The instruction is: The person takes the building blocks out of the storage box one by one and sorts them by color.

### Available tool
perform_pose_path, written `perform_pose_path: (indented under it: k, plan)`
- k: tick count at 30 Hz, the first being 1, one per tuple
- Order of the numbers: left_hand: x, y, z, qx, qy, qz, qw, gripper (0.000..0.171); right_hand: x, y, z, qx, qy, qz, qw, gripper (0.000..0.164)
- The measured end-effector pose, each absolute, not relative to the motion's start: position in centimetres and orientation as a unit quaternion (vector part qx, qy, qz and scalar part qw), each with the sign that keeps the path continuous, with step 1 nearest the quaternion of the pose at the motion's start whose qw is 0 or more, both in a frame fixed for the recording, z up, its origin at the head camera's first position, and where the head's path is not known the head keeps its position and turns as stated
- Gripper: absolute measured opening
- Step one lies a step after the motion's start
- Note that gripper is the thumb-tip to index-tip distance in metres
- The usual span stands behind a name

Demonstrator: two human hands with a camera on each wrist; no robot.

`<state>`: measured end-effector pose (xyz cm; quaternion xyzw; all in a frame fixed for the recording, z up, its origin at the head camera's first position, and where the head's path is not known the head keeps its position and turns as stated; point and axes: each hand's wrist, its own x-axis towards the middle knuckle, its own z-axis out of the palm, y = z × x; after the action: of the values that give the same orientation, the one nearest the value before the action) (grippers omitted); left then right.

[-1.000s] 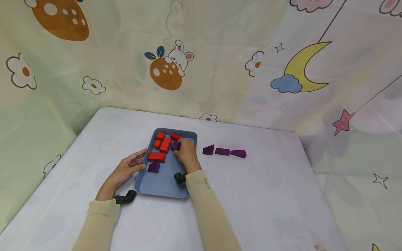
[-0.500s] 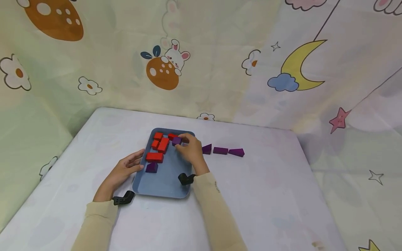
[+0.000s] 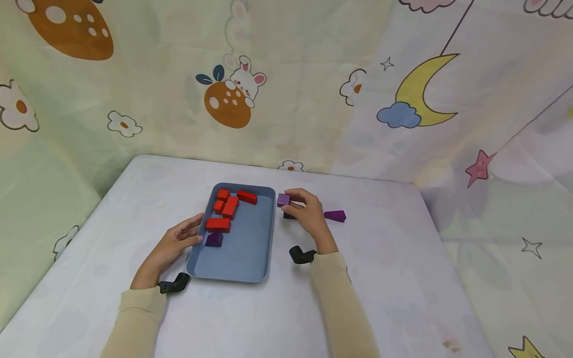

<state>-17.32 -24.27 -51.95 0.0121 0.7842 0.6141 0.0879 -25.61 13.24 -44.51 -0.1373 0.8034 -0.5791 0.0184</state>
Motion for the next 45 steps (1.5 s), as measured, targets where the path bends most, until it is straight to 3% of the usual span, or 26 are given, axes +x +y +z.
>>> perform_pose_path:
  k: [13,26,32,45]
  plan:
    - [-17.4,-24.1,-51.8,0.007,0.784,0.614,0.09,0.072,-25.6,22.2,-44.5,-0.105,0.859,-0.502,-0.013,0.04]
    - [-17.3,-24.2,-51.8,0.007,0.783,0.615,0.09,0.072,-26.1,27.8,-46.3,-0.06,0.899,-0.433,-0.035,0.041]
    - [-17.4,-24.3,-51.9,0.014,0.784,0.615,0.085,0.072,-26.2,29.4,-47.2,-0.04,0.915,-0.4,-0.037,0.039]
    - [-17.4,-24.1,-52.0,0.004,0.781,0.618,0.091,0.073,-26.2,30.2,-48.9,-0.01,0.922,-0.387,0.014,0.042]
